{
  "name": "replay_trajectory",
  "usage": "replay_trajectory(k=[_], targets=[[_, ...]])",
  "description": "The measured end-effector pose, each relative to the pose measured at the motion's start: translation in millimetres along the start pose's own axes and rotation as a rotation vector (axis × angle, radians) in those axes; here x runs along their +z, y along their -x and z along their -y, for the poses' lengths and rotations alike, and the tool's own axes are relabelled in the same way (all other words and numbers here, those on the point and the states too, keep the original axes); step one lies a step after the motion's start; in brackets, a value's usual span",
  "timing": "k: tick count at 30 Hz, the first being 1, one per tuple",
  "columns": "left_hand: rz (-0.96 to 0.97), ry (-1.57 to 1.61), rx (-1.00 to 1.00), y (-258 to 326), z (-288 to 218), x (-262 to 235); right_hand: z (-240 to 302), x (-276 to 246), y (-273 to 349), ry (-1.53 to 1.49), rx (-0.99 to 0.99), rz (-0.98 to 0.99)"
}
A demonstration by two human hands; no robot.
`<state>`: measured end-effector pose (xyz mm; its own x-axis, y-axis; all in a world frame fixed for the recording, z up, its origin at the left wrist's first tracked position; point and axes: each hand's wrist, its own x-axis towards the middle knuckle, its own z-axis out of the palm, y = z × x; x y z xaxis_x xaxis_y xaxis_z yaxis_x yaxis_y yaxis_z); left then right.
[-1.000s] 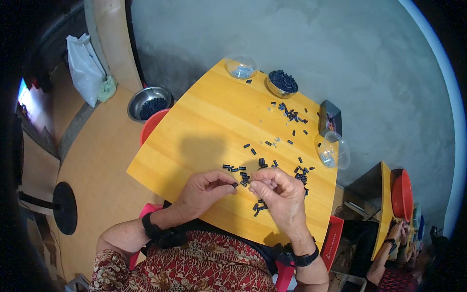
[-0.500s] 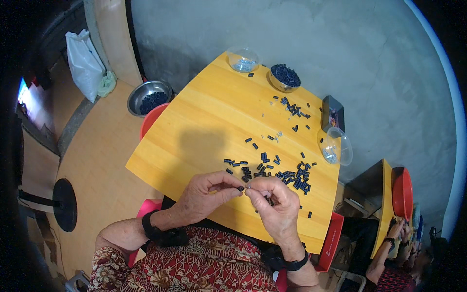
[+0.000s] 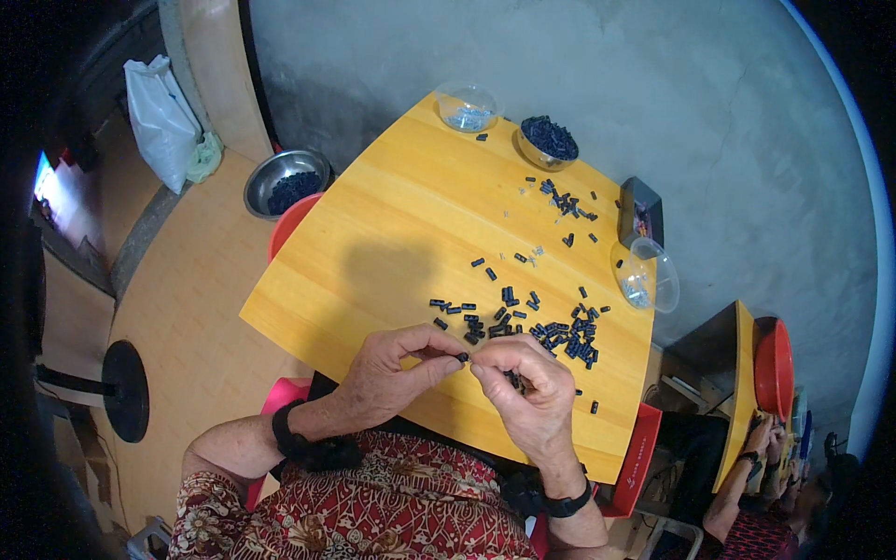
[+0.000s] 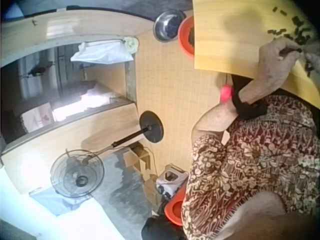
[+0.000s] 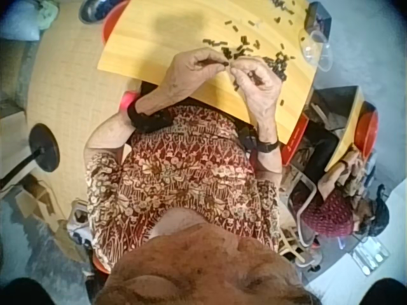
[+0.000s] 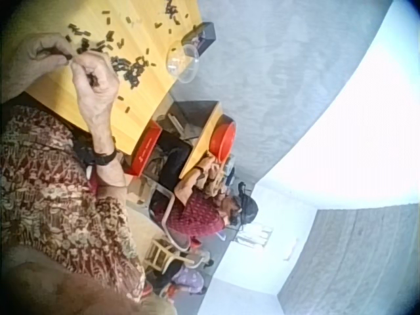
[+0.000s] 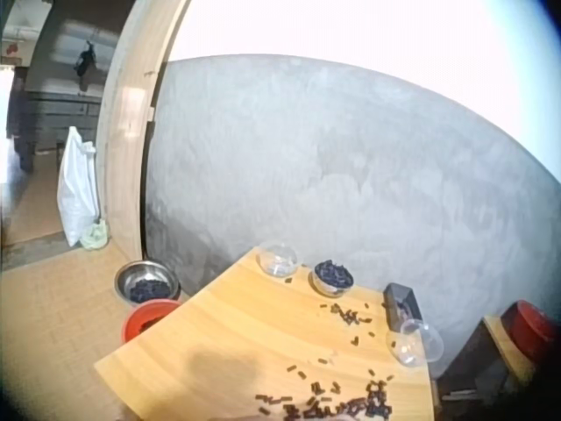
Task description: Assembling small black plastic components by hand at a table.
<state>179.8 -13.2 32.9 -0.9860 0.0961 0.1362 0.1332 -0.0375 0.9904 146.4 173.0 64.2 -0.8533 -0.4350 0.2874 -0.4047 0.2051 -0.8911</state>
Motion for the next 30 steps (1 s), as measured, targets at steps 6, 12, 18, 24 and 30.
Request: replay_trajectory(k=[6,12,18,24,30], targets=[[-0.011,-0.163,0.07,0,2,-1,5,2,0,-0.049,0.061,0.007],[-0.03,-0.242,0.154,0,6,-1,2,3,-1,0.007,0.035,0.014],[-0.033,-0.511,0.31,0,14,-1,4,2,-3,0.224,-0.048,0.102],[-0.017,-0.276,0.131,0,12,0,0,6,1,0.19,0.073,0.073],[0.058,-0.014,-0.145,-3,9,-3,-2,6,-2,0.152,-0.034,-0.054]])
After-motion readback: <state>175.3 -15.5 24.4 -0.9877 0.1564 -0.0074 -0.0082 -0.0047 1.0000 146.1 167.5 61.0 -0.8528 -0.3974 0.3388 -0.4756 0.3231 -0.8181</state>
